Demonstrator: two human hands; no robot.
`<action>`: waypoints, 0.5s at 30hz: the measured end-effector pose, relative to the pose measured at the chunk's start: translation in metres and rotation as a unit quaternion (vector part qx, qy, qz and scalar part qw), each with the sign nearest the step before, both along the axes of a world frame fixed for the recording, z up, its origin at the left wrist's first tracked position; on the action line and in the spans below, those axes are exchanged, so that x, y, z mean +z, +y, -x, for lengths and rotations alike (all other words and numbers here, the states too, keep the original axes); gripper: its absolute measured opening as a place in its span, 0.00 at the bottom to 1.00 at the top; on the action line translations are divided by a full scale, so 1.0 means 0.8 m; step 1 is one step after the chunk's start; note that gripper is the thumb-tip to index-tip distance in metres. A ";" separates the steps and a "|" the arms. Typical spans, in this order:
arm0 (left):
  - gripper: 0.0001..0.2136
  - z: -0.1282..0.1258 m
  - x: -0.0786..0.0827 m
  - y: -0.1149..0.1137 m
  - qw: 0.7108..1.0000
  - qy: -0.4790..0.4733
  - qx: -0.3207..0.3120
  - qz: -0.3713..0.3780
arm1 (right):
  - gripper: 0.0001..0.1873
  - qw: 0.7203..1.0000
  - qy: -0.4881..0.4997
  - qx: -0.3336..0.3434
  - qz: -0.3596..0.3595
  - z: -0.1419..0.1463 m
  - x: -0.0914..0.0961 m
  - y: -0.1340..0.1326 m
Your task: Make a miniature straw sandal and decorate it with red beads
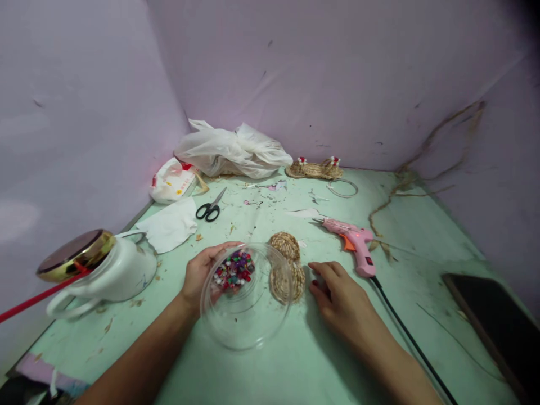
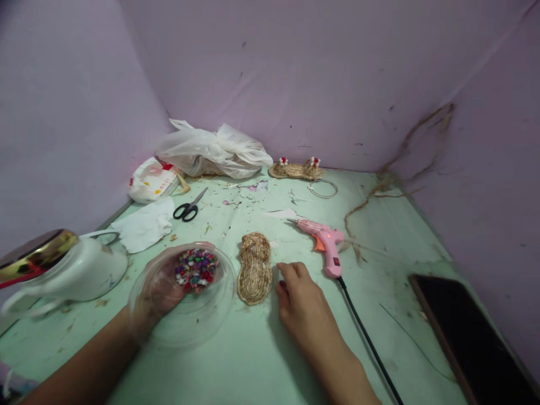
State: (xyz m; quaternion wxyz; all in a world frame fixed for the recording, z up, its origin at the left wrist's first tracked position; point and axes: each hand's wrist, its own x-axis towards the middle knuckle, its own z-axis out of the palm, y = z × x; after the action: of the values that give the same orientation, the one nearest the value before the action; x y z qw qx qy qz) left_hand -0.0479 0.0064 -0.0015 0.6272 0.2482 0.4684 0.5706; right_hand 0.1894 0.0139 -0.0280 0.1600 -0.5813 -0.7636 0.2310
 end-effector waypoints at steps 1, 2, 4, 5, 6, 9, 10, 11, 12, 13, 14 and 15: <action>0.13 0.003 -0.003 0.002 1.000 -0.007 -0.006 0.016 | 0.18 1.000 0.002 0.002 0.004 -0.001 0.002 0.000; 0.13 0.005 -0.006 0.004 0.999 -0.013 -0.014 0.033 | 0.18 1.000 0.004 0.004 0.008 -0.002 0.003 -0.001; 0.14 0.010 -0.012 0.006 0.998 -0.022 -0.024 0.045 | 0.19 1.000 0.004 0.006 0.018 -0.004 0.007 -0.001; 0.14 0.011 -0.014 0.007 0.998 -0.025 -0.024 0.044 | 0.20 1.000 0.003 0.005 0.022 -0.005 0.008 -0.001; 0.15 0.013 -0.016 0.008 0.998 -0.028 -0.024 0.041 | 0.20 1.000 0.001 0.004 0.026 -0.006 0.010 -0.001; 0.15 0.013 -0.018 0.007 0.998 -0.034 -0.027 0.042 | 0.20 0.999 -0.002 0.001 0.036 -0.008 0.012 -0.001; 0.15 0.012 -0.017 0.007 0.998 -0.034 -0.029 0.042 | 0.20 0.999 -0.003 0.001 0.040 -0.008 0.012 -0.001; 0.15 0.012 -0.016 0.007 0.998 -0.032 -0.029 0.041 | 0.20 0.999 -0.004 0.002 0.042 -0.007 0.012 -0.001; 0.15 0.011 -0.014 0.006 0.998 -0.030 -0.027 0.039 | 0.20 0.999 -0.006 0.003 0.043 -0.007 0.013 -0.001; 0.14 0.010 -0.013 0.007 0.999 -0.028 -0.025 0.038 | 0.20 0.999 -0.008 0.003 0.043 -0.007 0.013 -0.001; 0.14 0.009 -0.012 0.007 0.999 -0.026 -0.023 0.039 | 0.20 0.999 -0.010 0.003 0.042 -0.006 0.013 -0.001; 0.14 0.009 -0.012 0.007 0.999 -0.024 -0.021 0.040 | 0.20 0.999 -0.012 0.002 0.040 -0.006 0.013 0.000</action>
State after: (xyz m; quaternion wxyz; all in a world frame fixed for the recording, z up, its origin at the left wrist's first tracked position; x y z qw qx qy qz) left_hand -0.0549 0.0123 -0.0109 0.6597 0.2185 0.4703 0.5439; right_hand 0.1941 0.0135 -0.0179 0.1271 -0.5880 -0.7570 0.2550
